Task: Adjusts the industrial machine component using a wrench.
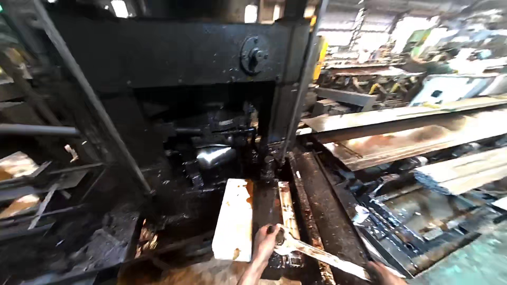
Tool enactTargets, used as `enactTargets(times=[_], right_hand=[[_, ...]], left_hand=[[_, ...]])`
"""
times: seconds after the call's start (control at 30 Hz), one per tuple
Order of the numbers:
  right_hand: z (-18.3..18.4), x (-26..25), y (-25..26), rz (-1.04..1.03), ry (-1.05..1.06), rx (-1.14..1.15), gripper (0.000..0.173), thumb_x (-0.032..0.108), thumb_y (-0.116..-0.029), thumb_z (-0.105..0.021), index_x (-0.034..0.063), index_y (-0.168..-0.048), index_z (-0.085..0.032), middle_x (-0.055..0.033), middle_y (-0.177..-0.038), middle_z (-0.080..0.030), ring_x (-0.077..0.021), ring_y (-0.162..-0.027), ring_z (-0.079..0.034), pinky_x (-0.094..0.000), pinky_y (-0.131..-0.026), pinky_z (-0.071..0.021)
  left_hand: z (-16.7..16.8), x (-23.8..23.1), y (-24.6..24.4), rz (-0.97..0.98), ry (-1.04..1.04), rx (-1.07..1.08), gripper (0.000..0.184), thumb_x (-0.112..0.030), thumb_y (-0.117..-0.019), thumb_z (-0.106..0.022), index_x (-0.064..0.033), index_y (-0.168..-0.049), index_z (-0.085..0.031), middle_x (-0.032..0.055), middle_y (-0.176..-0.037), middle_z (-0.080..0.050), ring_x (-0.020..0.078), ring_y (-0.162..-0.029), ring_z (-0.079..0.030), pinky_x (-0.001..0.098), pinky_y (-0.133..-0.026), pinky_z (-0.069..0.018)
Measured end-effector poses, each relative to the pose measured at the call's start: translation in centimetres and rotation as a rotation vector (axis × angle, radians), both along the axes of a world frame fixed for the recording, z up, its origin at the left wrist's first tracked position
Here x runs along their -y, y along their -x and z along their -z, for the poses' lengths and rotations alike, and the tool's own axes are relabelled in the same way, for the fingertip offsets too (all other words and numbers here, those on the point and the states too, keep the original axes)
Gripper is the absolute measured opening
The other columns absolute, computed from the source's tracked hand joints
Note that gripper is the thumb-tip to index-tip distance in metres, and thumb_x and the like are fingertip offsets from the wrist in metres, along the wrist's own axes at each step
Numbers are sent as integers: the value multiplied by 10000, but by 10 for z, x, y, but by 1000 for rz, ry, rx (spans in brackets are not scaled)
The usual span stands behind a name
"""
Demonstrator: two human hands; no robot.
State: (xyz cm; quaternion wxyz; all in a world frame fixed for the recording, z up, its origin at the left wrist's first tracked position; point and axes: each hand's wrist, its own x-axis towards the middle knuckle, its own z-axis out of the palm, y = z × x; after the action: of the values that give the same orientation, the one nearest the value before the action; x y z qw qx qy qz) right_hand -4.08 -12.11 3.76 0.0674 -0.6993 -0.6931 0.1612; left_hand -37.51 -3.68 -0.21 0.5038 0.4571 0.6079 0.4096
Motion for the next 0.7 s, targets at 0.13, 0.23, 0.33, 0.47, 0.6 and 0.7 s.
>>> enactTargets(times=[0.13, 0.23, 0.33, 0.47, 0.6, 0.7], right_hand=[[-11, 2, 7, 23, 45, -5, 497, 460, -922, -726, 122, -1284, -681, -179, -1282, -678, -429, -1078, -687, -670, -885, -527], [-12, 2, 7, 4, 98, -1, 517, 471, -948, -691, 119, -1323, -643, -173, -1345, -640, -422, -1092, -679, -659, -894, -526], [-7, -3, 4, -38, 104, 10, 562, 512, -959, -659, 113, -1351, -609, -171, -1400, -604, -423, -1123, -666, -657, -907, -524], [-8, 1, 5, -77, 94, 4, 579, 474, -953, -668, 124, -1402, -564, -176, -1440, -568, -437, -1161, -639, -666, -919, -510], [-19, 3, 3, -117, 23, -12, 545, 388, -973, -661, 90, -1415, -549, -200, -1450, -553, -445, -1232, -600, -666, -944, -496], [-4, 31, 3, -140, -1, -40, 525, 334, -963, -699, 77, -1403, -573, -227, -1417, -570, -478, -1215, -591, -679, -910, -505]], left_hand=[[-32, 22, -13, -79, -198, -610, 487, -354, -999, -656, 6, -1327, -639, 244, -1223, -690, 390, -1194, -653, 543, -1055, -501], [-32, 38, -35, 98, -501, -818, 633, -440, -861, -767, 26, -1280, -681, 277, -1286, -664, 447, -1273, -600, 567, -1124, -440], [-41, 34, -70, 602, -390, -1023, 875, -627, -815, -766, -71, -1457, -554, 214, -1394, -610, 373, -1341, -550, 526, -1167, -396], [-44, 34, -121, 465, -145, -1283, 538, -335, -828, -742, -143, -1326, -673, 163, -1277, -689, 362, -1273, -595, 550, -1114, -421], [-57, 35, -128, 404, -125, -1287, 449, -330, -872, -712, -155, -1285, -706, 177, -1297, -678, 386, -1295, -578, 594, -1093, -433], [-34, 62, -123, 399, -125, -1170, 332, -232, -900, -747, -92, -1200, -737, 242, -1228, -685, 455, -1226, -601, 663, -1013, -465]])
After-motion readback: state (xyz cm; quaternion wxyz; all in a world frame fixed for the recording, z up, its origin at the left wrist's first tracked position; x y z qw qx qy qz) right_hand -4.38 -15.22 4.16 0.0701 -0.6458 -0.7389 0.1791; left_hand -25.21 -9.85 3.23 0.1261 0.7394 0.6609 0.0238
